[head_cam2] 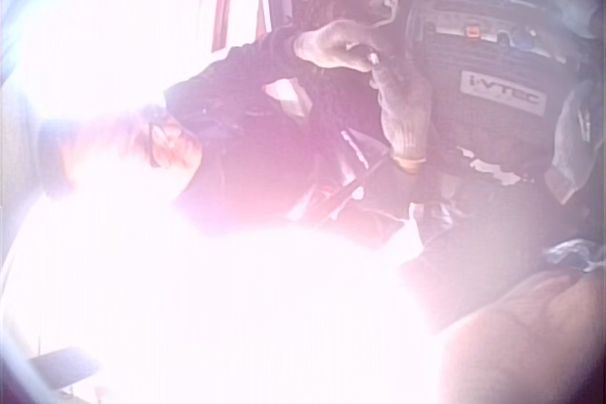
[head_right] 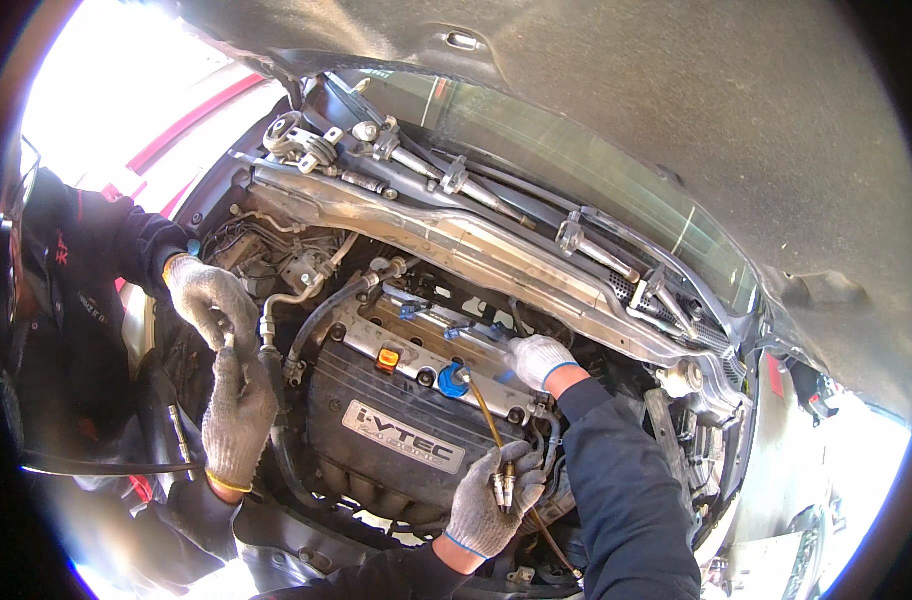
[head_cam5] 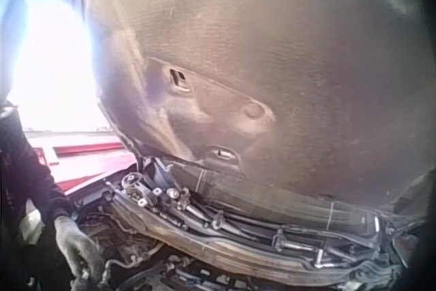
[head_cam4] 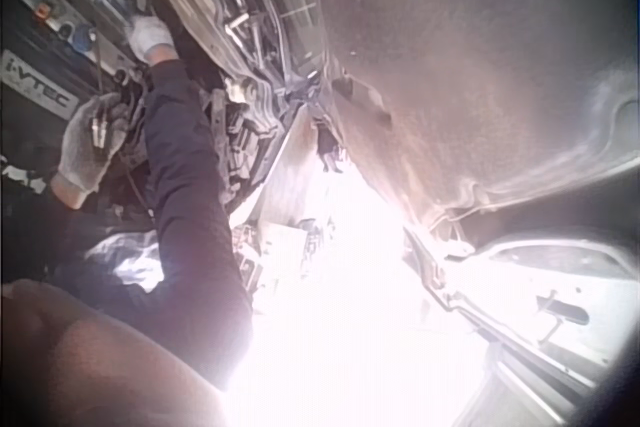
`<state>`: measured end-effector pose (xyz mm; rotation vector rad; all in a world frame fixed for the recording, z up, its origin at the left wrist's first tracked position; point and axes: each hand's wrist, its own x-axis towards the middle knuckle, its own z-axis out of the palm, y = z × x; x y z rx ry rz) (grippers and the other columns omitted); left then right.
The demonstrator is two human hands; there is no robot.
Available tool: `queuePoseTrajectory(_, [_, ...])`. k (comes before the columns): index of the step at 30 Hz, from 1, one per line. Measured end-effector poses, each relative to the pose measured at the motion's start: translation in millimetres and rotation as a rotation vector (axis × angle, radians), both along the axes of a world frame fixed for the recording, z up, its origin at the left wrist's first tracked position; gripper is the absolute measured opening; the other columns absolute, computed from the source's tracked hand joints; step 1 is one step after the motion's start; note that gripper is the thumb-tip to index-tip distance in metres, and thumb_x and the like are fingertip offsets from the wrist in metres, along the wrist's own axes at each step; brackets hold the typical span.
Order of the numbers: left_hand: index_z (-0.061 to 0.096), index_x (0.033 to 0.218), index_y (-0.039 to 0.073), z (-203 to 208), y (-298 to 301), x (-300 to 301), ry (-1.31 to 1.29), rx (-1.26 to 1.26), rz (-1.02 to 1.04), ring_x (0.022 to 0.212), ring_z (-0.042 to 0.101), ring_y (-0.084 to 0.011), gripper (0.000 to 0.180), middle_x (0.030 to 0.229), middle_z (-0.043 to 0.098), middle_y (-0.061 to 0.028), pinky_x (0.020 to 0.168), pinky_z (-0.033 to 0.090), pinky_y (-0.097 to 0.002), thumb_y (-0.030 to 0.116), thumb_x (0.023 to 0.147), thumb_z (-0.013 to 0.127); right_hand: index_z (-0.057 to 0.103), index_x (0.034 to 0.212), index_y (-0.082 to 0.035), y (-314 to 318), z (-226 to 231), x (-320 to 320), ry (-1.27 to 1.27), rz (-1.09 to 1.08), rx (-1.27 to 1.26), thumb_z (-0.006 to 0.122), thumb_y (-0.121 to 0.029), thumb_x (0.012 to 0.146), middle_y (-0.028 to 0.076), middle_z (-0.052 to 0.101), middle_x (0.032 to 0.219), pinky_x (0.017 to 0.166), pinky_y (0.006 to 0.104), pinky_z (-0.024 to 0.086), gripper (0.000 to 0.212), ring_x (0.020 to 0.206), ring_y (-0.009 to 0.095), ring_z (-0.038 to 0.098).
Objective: The person pours a liquid from a spray can into a measuring cup and then into the engine. They retrieve a blue hose and connect it to a port on the engine while another person assists nearby.
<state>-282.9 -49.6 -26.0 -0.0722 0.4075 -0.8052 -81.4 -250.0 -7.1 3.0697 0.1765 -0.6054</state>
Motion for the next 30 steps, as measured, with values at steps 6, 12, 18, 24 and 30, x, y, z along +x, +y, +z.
queuePoseTrajectory(6, [0.062, 0.147, -0.001, 0.8, 0.0, -1.4, 0.009, 0.015, -0.001, 0.107, 0.077, -0.0301, 0.045, 0.129, 0.074, -0.0166, 0.09, 0.068, -0.0398, 0.032, 0.119, 0.047, 0.078, 0.122, -0.009, -0.2, -2.6, 1.5, -0.03, 0.076, 0.041, 0.065, -0.034, 0.105, 0.023, 0.076, 0.119, 0.103, 0.0544, 0.055, 0.033, 0.117, 0.044, 0.071])
queuePoseTrajectory(12, [0.062, 0.144, -0.001, 5.3, 0.8, 1.1, -0.013, 0.027, 0.009, 0.105, 0.077, -0.0287, 0.043, 0.124, 0.073, -0.015, 0.088, 0.067, -0.0382, 0.031, 0.119, 0.047, 0.082, 0.122, -0.012, 1.5, -1.1, 3.2, 0.006, 0.102, 0.017, 0.067, -0.027, 0.102, 0.02, 0.075, 0.12, 0.107, 0.051, 0.054, 0.029, 0.12, 0.042, 0.069])
queuePoseTrajectory(18, [0.061, 0.143, -0.002, 8.6, 2.4, 0.5, -0.021, -0.049, 0.035, 0.102, 0.074, -0.028, 0.043, 0.122, 0.071, -0.0153, 0.087, 0.066, -0.0372, 0.032, 0.119, 0.048, 0.08, 0.119, -0.007, 0.0, 0.1, 2.4, 0.008, -0.011, 0.01, 0.06, -0.035, 0.106, 0.025, 0.076, 0.124, 0.102, 0.0554, 0.057, 0.036, 0.117, 0.045, 0.072])
queuePoseTrajectory(24, [0.061, 0.143, -0.002, 9.7, 2.7, 0.0, -0.014, 0.005, 0.018, 0.101, 0.075, -0.0279, 0.044, 0.123, 0.072, -0.0153, 0.088, 0.066, -0.0377, 0.033, 0.119, 0.049, 0.082, 0.098, -0.012, -3.9, -27.4, 1.3, -0.238, 0.606, -0.258, 0.063, -0.015, 0.097, 0.012, 0.078, 0.095, 0.084, 0.0488, 0.061, 0.02, 0.098, 0.034, 0.077])
queuePoseTrajectory(30, [0.063, 0.143, -0.001, 9.3, 4.5, -0.6, 0.002, 0.044, 0.008, 0.1, 0.076, -0.0257, 0.043, 0.122, 0.074, -0.014, 0.087, 0.066, -0.0376, 0.032, 0.119, 0.048, 0.079, 0.091, -0.011, 4.9, -53.9, 1.2, -0.224, 0.559, -0.287, 0.064, -0.016, 0.096, 0.014, 0.078, 0.09, 0.08, 0.0485, 0.062, 0.017, 0.091, 0.034, 0.079])
